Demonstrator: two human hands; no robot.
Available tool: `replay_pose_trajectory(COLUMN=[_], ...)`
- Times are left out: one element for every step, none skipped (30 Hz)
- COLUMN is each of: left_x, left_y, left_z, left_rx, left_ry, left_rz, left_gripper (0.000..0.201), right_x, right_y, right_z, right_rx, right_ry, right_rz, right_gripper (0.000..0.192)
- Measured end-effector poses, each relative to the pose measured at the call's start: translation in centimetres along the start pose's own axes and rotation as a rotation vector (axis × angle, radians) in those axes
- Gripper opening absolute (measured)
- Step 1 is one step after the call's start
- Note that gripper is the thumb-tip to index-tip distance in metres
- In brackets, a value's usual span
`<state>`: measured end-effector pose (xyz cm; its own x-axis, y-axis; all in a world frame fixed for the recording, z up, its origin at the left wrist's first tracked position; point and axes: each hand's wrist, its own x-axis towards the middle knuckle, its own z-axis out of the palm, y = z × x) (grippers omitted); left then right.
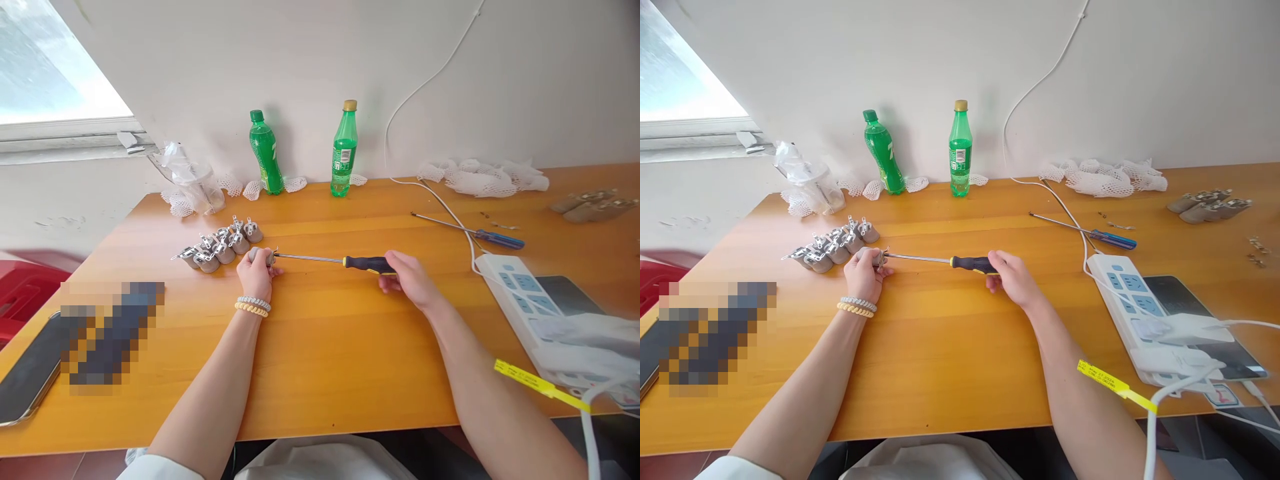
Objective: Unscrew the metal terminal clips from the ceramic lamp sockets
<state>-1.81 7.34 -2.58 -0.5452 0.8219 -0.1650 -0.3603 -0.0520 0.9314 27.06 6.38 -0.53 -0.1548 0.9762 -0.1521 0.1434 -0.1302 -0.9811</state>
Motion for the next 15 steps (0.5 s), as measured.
replay_pose_trajectory(left_x=[0.0,0.0,0.1,0.1,0.1,0.1,0.1,0.1,0.2,0.2,0.2,0.2,0.2,0.1,0.1], left_y=[0.0,0.0,0.0,0.0,-0.1,-0.1,-0.1,-0.1,-0.1,0.0,0.0,0.0,0.0,0.0,0.0], left_z=[0.0,0.0,0.0,0.0,0.0,0.0,0.0,0.0,0.0,0.0,0.0,0.0,0.0,0.0,0.0], left_rx=[0.001,0.005,0.009,0.011,0.010,0.003,-0.007,-0.017,-0.023,-0.025,-0.023,-0.019,-0.016,-0.013,-0.013], left_ry=[-0.002,-0.006,-0.009,-0.013,-0.014,-0.012,-0.006,0.002,0.006,0.007,0.006,0.000,-0.006,-0.010,-0.013], left_rz=[-0.002,-0.004,-0.005,-0.005,-0.004,-0.002,-0.001,-0.002,-0.004,-0.004,-0.001,0.002,0.006,0.008,0.009], left_gripper=[0.026,0.026,0.026,0.026,0.026,0.026,0.026,0.026,0.025,0.025,0.025,0.025,0.025,0.026,0.026], right_x=[-0.1,-0.1,-0.1,-0.1,-0.1,0.0,0.1,0.2,0.3,0.4,0.4,0.5,0.5,0.4,0.4], right_y=[-0.1,-0.2,-0.3,-0.3,-0.2,-0.1,0.1,0.3,0.5,0.7,0.8,0.9,0.9,0.8,0.7], right_z=[0.0,-0.1,-0.1,-0.1,0.0,0.0,0.1,0.2,0.2,0.3,0.3,0.3,0.3,0.2,0.2], right_rx=[0.103,0.198,0.269,0.302,0.297,0.260,0.206,0.141,0.071,0.000,-0.067,-0.124,-0.162,-0.172,-0.145], right_ry=[-0.043,-0.071,-0.081,-0.075,-0.060,-0.045,-0.029,-0.012,0.012,0.042,0.077,0.108,0.127,0.125,0.106], right_rz=[-0.020,-0.043,-0.064,-0.079,-0.084,-0.073,-0.047,-0.013,0.016,0.036,0.044,0.043,0.039,0.041,0.044], right_gripper=[0.033,0.033,0.035,0.038,0.038,0.036,0.034,0.034,0.036,0.040,0.044,0.048,0.051,0.053,0.054])
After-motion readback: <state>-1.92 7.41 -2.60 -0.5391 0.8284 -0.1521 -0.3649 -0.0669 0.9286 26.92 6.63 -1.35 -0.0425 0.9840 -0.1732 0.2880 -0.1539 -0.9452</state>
